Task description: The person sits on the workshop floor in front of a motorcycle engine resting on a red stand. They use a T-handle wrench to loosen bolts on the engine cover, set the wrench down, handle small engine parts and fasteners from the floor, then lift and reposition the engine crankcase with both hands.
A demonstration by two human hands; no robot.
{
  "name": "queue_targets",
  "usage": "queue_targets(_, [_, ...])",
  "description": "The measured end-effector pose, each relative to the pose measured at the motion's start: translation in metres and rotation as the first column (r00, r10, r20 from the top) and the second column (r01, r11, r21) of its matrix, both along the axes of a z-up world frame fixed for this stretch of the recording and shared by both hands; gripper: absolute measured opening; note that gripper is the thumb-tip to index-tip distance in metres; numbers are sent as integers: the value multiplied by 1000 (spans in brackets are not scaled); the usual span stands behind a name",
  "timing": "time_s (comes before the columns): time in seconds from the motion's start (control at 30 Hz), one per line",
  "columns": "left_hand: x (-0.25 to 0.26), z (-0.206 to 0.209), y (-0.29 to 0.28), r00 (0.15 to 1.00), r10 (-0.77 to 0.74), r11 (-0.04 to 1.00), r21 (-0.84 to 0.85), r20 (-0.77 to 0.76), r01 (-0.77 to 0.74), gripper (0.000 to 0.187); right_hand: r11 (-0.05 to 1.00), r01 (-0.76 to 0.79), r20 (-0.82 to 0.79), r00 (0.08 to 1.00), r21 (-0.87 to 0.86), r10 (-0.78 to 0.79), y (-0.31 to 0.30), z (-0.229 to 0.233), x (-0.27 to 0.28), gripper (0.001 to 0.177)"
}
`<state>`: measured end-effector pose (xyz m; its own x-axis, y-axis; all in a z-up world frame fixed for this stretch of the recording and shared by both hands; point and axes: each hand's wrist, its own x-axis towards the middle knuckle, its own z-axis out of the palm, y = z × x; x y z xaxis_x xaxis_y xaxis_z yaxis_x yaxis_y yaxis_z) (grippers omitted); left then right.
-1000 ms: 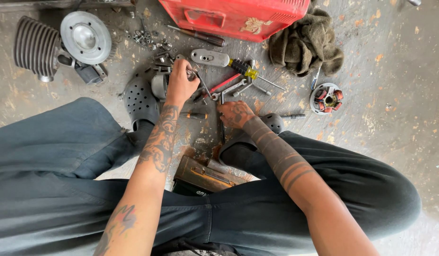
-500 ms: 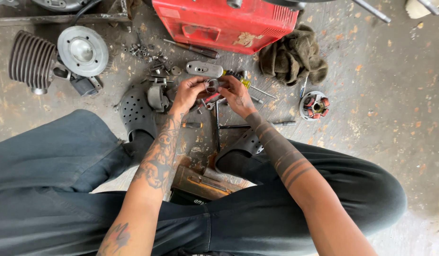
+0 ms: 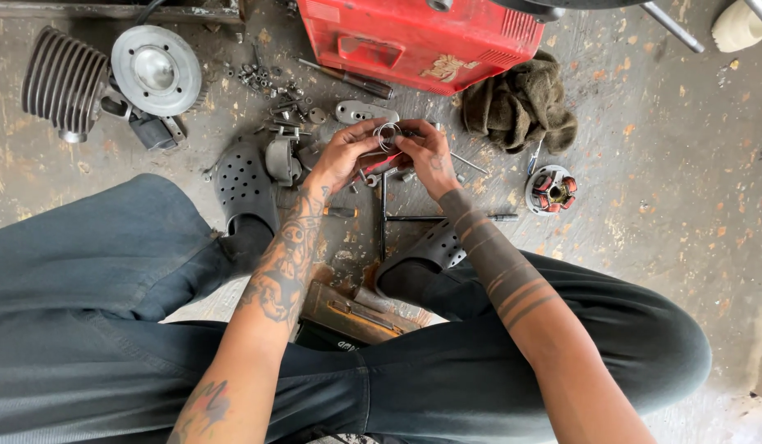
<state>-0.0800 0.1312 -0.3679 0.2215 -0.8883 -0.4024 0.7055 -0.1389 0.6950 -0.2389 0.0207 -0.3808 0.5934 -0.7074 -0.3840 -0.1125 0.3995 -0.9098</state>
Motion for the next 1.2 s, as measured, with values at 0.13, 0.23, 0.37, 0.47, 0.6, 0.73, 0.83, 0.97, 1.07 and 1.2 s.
queue_targets(0.13, [5,-8,2,1000,-6,1000,24,8,6,37,991,-102,2,995,-92,103,1,6,2,28])
queue_targets(0.23, [11,-15,5,1000,12,998,68,-3,-11,39,868,-340,-226,935,-362,273,6,39,4,51])
queue_targets(0.37, [13,-19,4,1000,24,992,122,13,-26,41,733,-434,-344,895,-524,284,15,66,12,79])
queue_targets(0.47, [9,-17,2,997,27,988,147,76,-38,38,663,-455,-398,883,-595,249,19,75,15,82])
queue_targets(0.6, [7,-36,1,969,-32,984,178,246,-13,35,630,-490,-448,861,-602,241,18,73,18,75])
queue_targets(0.73, [5,-32,-2,906,-118,978,207,407,34,30,620,-493,-460,858,-611,229,16,63,14,63])
queue_targets(0.83, [6,-24,-2,936,-92,984,177,340,32,32,716,-442,-403,883,-541,240,13,55,11,55])
queue_targets(0.97, [7,-11,-3,963,-73,991,126,258,41,38,871,-336,-286,928,-360,240,10,45,8,59])
queue_targets(1.07, [13,-9,-1,971,-63,995,94,232,42,39,938,-259,-193,957,-231,216,7,36,7,60])
queue_targets(1.2, [29,-3,2,869,-210,978,99,449,185,39,939,-279,-194,951,-199,241,8,44,11,57])
